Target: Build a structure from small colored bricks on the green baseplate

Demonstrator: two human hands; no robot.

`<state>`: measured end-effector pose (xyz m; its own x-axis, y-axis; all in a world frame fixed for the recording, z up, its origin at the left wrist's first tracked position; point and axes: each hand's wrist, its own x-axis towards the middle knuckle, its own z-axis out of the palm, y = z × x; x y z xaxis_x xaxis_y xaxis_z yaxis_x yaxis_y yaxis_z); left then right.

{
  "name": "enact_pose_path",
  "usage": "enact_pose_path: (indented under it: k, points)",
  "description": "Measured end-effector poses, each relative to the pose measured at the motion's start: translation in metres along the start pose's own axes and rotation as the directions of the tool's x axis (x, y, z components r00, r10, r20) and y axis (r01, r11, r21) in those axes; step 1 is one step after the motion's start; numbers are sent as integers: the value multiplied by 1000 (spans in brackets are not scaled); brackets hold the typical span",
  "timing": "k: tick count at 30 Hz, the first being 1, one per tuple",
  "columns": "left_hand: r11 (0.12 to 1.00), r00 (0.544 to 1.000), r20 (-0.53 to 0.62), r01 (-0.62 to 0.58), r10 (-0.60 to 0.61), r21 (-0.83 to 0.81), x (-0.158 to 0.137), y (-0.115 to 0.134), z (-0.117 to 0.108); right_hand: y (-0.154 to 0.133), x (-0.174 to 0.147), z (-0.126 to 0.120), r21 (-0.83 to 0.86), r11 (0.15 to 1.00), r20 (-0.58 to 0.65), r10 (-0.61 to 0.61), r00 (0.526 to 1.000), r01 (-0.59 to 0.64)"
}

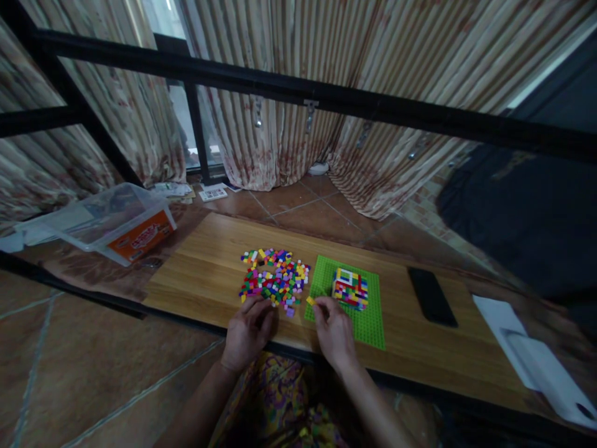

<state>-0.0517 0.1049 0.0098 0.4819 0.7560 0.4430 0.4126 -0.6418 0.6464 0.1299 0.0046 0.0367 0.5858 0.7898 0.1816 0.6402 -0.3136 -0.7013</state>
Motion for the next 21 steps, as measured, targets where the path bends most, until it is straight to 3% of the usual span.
enact_pose_path:
  k: [13, 21]
  points:
    - [1000, 1000, -11, -10, 9, -2, 2, 3, -2, 4, -12, -7, 119, 993, 9, 27, 1000, -28]
    - [1000, 1000, 15, -10, 10, 1, 2, 6, -4, -1, -7, -2, 9, 1000, 34, -16, 999, 16]
